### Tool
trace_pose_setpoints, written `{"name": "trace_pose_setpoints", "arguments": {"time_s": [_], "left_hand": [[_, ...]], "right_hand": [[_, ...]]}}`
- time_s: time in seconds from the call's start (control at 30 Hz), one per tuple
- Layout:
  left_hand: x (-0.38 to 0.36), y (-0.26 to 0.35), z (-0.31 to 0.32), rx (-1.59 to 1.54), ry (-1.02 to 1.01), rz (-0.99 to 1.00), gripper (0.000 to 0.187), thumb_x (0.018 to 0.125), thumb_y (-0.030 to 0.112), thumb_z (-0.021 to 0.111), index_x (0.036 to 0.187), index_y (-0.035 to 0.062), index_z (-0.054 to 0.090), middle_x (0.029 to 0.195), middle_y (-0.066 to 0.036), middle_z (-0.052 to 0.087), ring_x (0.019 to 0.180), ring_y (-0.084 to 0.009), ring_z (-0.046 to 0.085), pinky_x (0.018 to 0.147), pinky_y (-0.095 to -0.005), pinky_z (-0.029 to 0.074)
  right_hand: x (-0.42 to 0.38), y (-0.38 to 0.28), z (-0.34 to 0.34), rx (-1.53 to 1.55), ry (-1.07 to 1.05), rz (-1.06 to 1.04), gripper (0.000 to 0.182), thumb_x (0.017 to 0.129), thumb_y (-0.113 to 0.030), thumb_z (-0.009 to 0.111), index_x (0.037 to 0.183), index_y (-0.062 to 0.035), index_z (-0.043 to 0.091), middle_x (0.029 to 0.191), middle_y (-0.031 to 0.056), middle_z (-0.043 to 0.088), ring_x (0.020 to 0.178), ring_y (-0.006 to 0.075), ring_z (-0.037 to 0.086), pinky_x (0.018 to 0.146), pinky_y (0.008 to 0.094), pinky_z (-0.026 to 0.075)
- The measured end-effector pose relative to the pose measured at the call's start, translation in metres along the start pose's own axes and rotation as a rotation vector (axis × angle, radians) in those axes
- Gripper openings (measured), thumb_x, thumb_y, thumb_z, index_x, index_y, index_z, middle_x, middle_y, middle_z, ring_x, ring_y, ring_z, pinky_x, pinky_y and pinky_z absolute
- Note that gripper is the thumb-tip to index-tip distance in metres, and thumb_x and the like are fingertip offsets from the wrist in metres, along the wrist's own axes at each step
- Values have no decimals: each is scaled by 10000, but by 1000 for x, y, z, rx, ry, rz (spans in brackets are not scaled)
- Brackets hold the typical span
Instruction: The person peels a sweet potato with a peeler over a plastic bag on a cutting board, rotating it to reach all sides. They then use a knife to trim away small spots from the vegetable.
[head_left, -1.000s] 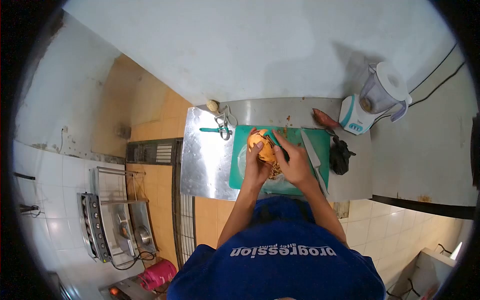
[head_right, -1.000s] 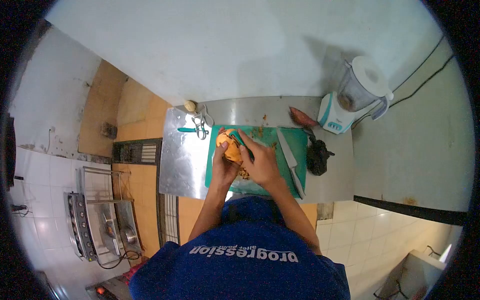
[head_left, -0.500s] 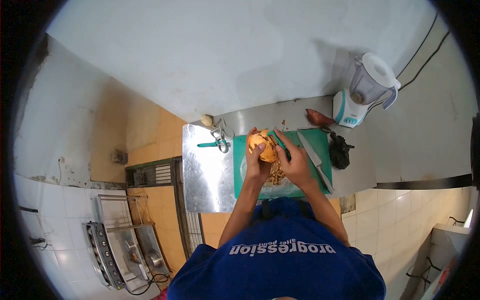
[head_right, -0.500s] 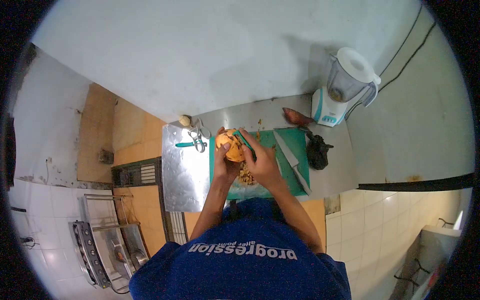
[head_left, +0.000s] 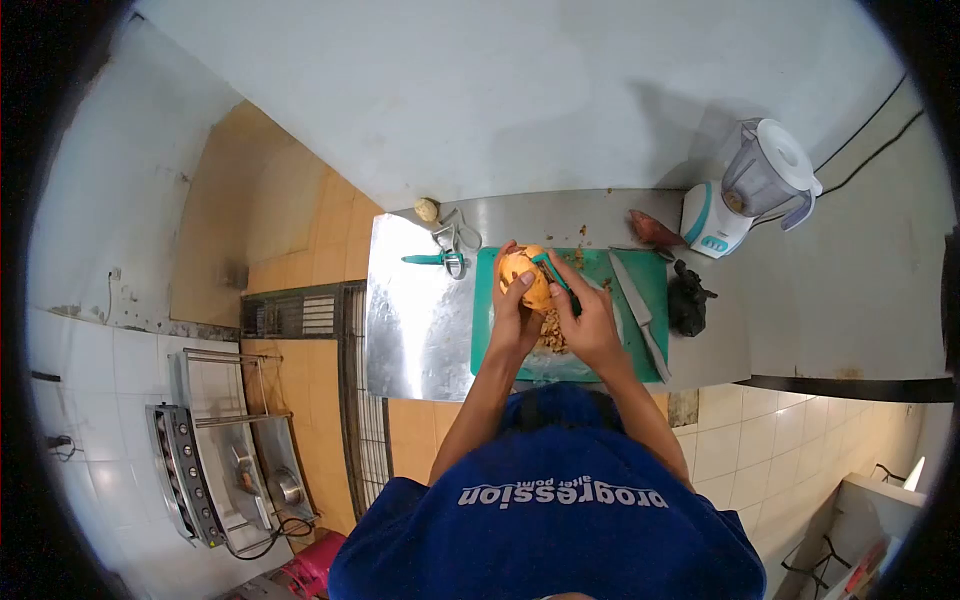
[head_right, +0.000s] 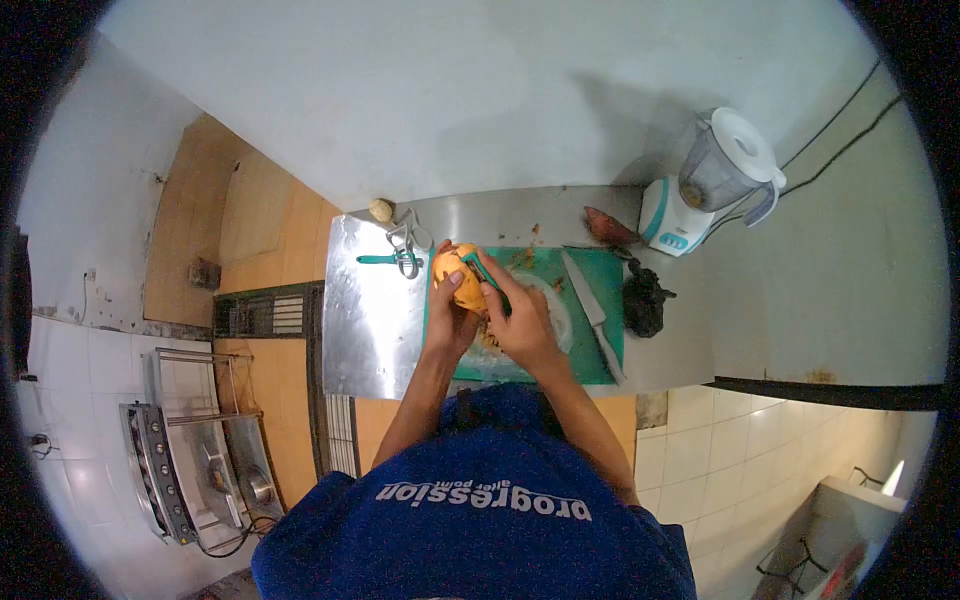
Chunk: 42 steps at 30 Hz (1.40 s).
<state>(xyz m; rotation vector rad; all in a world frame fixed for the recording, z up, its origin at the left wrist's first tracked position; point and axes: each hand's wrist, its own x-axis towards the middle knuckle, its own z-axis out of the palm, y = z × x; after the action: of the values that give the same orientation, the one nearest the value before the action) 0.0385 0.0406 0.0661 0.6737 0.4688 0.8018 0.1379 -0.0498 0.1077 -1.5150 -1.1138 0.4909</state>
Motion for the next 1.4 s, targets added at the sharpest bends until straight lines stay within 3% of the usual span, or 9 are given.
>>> {"name": "trace_pose_setpoints", "arguments": {"time_s": [0.33, 0.4, 0.53, 0.73, 0.8, 1.03, 1.13, 1.2, 1.4], "left_hand": [[10, -7, -10, -150, -102, 36, 614, 925, 209, 608, 1466, 157, 322, 1284, -124, 541, 1216, -288, 571, 1028, -426, 508], [10, -8, -13, -167, -123, 33, 616, 916, 202, 617, 1460, 160, 331, 1293, -125, 537, 1215, -296, 570, 1030, -428, 510], [13, -11, -15, -169, -96, 54, 630, 906, 205, 635, 1458, 155, 336, 1305, -126, 531, 1219, -300, 565, 1031, -428, 509], [1, -4, 5, -132, -80, 146, 655, 900, 216, 649, 1466, 149, 326, 1309, -130, 521, 1219, -294, 562, 1023, -429, 512], [-4, -1, 13, -82, -37, 152, 673, 892, 209, 647, 1472, 142, 312, 1310, -133, 516, 1216, -298, 562, 1048, -438, 497], [7, -5, -1, -120, -92, 126, 696, 876, 216, 648, 1473, 135, 299, 1328, -137, 504, 1211, -310, 564, 1064, -457, 482], [4, -3, -1, -118, -126, 119, 699, 868, 212, 652, 1467, 134, 301, 1324, -138, 507, 1206, -321, 566, 1067, -464, 479], [7, -3, -3, -125, -121, 137, 722, 841, 196, 680, 1461, 119, 318, 1325, -140, 509, 1209, -321, 565, 1070, -455, 480], [-6, 9, 14, 3, -164, 213, 749, 793, 94, 749, 1441, 61, 375, 1246, -118, 543, 1136, -231, 589, 968, -366, 531]], "right_hand": [[-2, 5, 4, -33, -1, -79, 444, 962, -26, 572, 1403, 3, 529, 1240, 276, 645, 1170, 334, 648, 946, 358, 503], [-1, 8, 7, -31, 53, -140, 456, 941, -47, 592, 1394, -39, 543, 1149, 288, 646, 964, 428, 673, 815, 422, 526], [2, 0, 14, -32, 94, -147, 459, 944, -53, 593, 1400, -57, 543, 1145, 284, 650, 968, 431, 670, 821, 419, 526], [10, 15, 7, -133, 210, -41, 453, 966, -69, 578, 1417, -67, 531, 1258, 289, 615, 1093, 358, 672, 894, 364, 523], [4, 12, 4, 184, 241, 160, 447, 974, -73, 571, 1419, -79, 534, 1274, 299, 608, 1107, 326, 676, 931, 341, 510], [-3, -10, -3, -9, -33, 48, 450, 955, -67, 599, 1403, -100, 564, 1107, 289, 669, 888, 349, 705, 822, 385, 531], [-2, 3, 3, -107, -7, -121, 434, 974, -31, 566, 1407, -16, 538, 1247, 268, 648, 868, 177, 680, 761, 309, 520], [0, -1, 6, -79, 81, -186, 456, 944, -59, 612, 1397, -92, 564, 1093, 276, 670, 899, 398, 700, 770, 408, 536], [11, -10, -22, -76, 99, -79, 456, 953, -46, 600, 1406, -78, 552, 1157, 287, 656, 1045, 404, 676, 838, 408, 536]]}}
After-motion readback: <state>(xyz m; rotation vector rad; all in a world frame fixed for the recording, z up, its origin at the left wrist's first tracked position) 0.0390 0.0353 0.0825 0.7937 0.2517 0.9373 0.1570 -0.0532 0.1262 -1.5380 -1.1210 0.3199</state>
